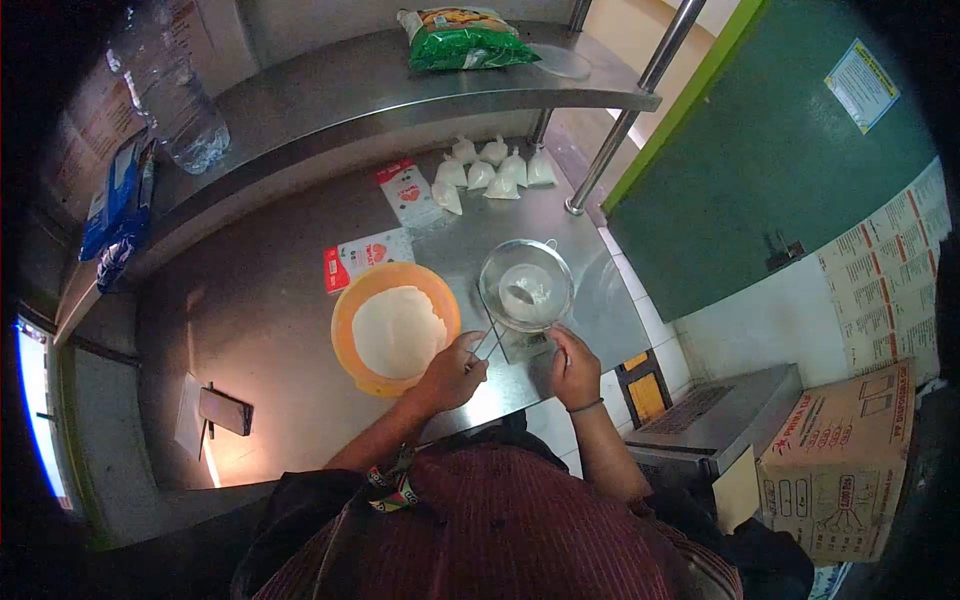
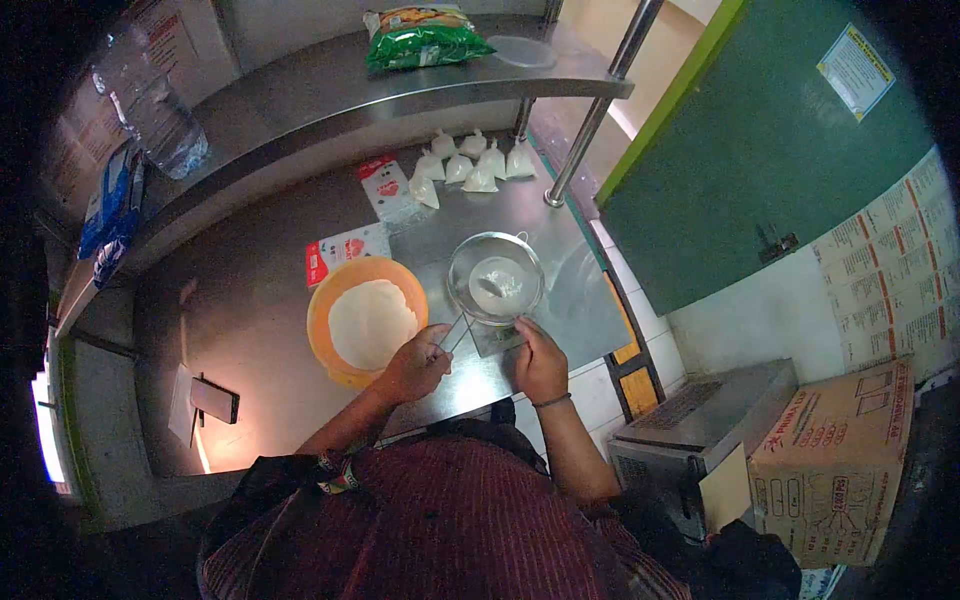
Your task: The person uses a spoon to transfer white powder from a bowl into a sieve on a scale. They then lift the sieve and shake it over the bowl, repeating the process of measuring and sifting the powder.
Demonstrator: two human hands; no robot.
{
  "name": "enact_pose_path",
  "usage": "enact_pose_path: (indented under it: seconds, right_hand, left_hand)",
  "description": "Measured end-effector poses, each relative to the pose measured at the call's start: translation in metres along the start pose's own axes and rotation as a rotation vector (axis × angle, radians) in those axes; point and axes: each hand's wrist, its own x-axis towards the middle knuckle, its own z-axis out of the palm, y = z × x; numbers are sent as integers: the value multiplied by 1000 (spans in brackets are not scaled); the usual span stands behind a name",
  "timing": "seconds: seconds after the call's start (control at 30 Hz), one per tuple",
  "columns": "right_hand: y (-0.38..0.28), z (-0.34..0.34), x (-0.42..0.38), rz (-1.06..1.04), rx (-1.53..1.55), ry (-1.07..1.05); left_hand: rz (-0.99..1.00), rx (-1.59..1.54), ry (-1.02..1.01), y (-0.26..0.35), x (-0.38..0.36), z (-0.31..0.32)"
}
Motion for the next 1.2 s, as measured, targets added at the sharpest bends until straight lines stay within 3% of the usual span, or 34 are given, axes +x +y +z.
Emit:
enact_pose_path:
  seconds: [0.33,0.5,0.6,0.83,1.2]
  right_hand:
    - [19,-3,21,82,-79,152]
    - [13,-1,7,59,69,73]
    - [7,-6,2,-16,65,87]
    - [2,-12,-6,50,-22,-75]
    - [10,-15,14,10,17,164]
  left_hand:
    - [29,37,14,8,-2,-2]
    - [45,37,22,1,-1,0]
    - [25,44,1,1,-2,-1]
    - [25,50,-4,2,-3,-3]
    - [161,159,142,4,-4,2]
